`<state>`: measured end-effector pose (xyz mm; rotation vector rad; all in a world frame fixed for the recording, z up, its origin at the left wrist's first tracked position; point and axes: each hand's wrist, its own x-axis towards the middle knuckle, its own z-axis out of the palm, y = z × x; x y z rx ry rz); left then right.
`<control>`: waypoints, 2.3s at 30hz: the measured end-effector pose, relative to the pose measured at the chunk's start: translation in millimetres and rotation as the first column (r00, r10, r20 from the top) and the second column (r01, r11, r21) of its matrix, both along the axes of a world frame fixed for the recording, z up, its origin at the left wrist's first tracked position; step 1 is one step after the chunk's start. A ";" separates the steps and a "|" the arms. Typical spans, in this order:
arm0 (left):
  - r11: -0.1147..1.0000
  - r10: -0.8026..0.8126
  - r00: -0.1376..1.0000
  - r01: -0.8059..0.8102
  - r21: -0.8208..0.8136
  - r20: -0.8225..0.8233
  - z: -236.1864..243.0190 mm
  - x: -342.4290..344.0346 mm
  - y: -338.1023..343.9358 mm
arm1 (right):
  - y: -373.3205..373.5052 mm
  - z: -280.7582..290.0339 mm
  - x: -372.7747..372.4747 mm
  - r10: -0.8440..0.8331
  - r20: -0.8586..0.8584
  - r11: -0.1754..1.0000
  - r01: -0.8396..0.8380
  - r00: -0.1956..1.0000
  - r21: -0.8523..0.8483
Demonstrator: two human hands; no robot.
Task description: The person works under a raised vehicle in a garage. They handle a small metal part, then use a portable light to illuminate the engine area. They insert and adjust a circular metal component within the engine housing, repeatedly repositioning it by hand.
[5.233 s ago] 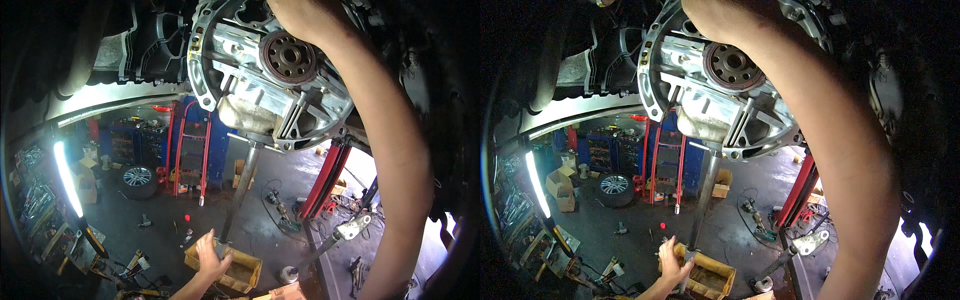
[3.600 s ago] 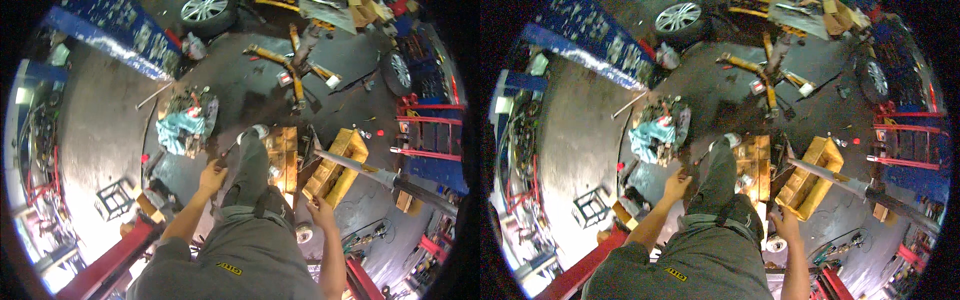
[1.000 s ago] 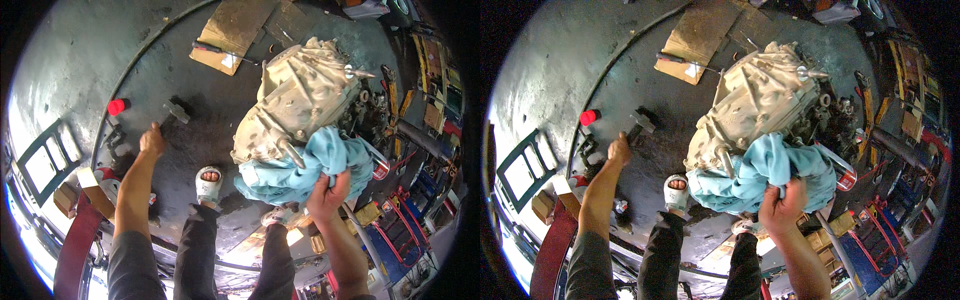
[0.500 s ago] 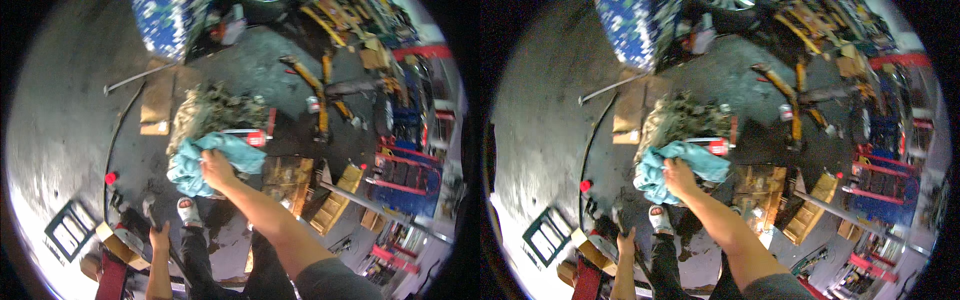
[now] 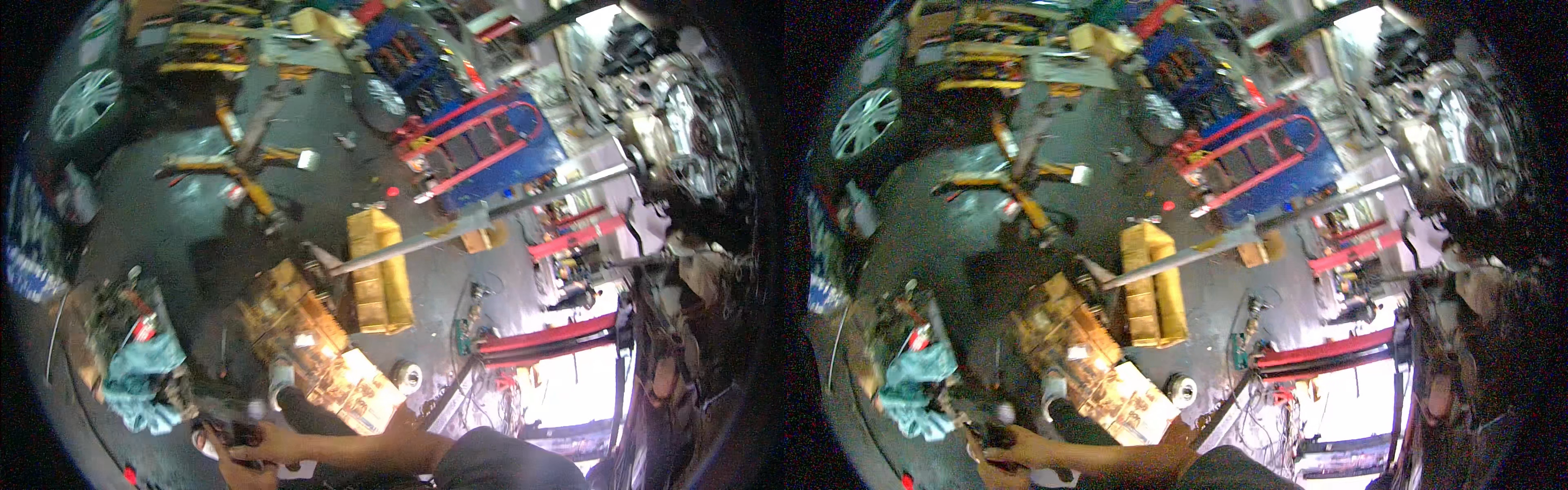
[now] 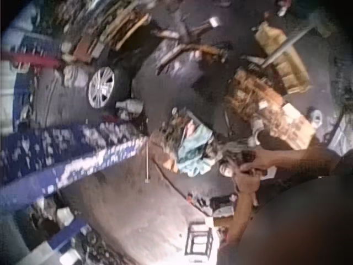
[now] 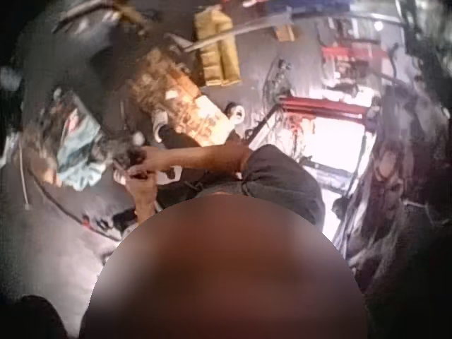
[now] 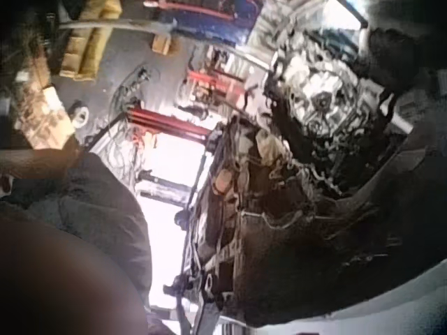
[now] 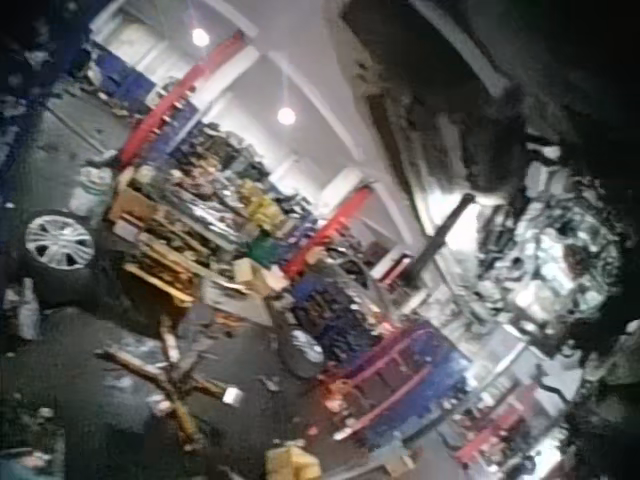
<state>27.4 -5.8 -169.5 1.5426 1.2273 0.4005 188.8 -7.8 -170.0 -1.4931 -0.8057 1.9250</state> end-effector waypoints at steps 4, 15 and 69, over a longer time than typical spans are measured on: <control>0.984 -0.176 0.983 0.178 -0.033 0.045 18.6 121.4 5.8 | -20.8 23.2 107.0 -0.464 0.035 0.881 0.466 0.885 -0.086; 0.701 -0.614 0.756 0.391 0.596 0.227 157.7 421.7 140.9 | -124.3 182.8 426.5 -0.648 0.628 0.687 0.686 0.430 0.239; -0.586 -0.808 0.288 -0.308 0.749 -0.514 976.3 803.0 262.7 | 106.6 723.5 517.2 -0.871 -0.230 -0.030 -0.419 -0.435 0.907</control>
